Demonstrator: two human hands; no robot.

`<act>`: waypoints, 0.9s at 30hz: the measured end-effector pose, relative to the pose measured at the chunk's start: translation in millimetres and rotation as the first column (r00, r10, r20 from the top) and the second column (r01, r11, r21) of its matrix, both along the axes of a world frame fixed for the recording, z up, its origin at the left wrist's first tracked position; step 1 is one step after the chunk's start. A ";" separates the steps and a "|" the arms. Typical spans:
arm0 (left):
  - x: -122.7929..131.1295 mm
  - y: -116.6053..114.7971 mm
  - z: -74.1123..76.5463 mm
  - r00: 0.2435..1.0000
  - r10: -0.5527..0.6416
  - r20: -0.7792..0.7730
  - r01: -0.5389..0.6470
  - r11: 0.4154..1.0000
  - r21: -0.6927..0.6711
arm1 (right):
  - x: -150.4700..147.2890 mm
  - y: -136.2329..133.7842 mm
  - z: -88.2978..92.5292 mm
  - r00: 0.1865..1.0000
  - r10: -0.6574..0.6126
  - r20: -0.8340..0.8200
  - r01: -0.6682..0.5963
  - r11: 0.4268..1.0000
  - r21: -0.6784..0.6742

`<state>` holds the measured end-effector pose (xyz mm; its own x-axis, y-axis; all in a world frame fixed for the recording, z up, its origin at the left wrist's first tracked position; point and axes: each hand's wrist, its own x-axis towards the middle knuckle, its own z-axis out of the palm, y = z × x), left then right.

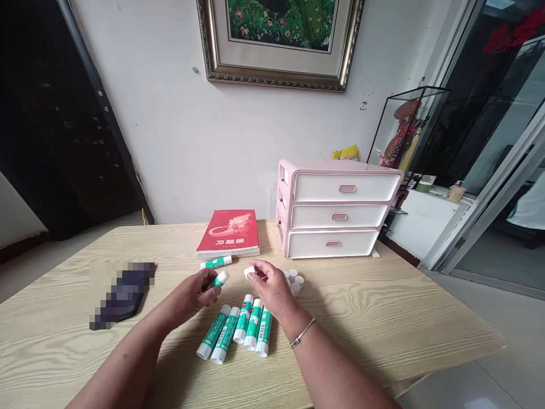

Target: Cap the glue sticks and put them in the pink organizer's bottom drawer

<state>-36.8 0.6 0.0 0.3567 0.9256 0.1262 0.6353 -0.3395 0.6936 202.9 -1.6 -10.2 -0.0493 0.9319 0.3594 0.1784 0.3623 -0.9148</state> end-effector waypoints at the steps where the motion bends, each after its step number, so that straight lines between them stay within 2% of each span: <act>1: 3.8 -1.3 -0.7 0.998 -0.034 0.059 0.035 0.999 -0.009 | -2.4 0.9 -2.7 0.998 0.028 -0.063 -0.030 0.999 -0.026; 4: 16.8 -7.4 0.8 0.986 -0.086 0.141 0.093 0.995 -0.040 | -6.9 0.7 -6.4 0.988 0.057 -0.145 -0.067 0.996 -0.065; 9: 31.8 -15.2 10.0 0.988 -0.093 0.120 0.098 0.995 -0.035 | -11.5 -6.7 -2.7 0.996 0.048 -0.076 -0.045 0.998 0.039; 12: 33.5 -16.2 12.5 0.988 -0.089 0.122 0.091 0.996 -0.011 | -12.7 -9.1 -2.6 0.999 0.040 -0.035 -0.039 0.998 0.051; 21: 36.7 -19.5 17.1 0.983 -0.092 0.158 0.105 0.991 -0.078 | -16.0 -13.1 -2.6 0.997 0.079 0.012 -0.080 0.993 0.086; 27: 38.9 -21.7 18.4 0.972 -0.057 0.230 0.093 0.984 -0.150 | -21.0 -18.2 -5.3 0.987 0.045 0.157 -0.059 0.994 0.087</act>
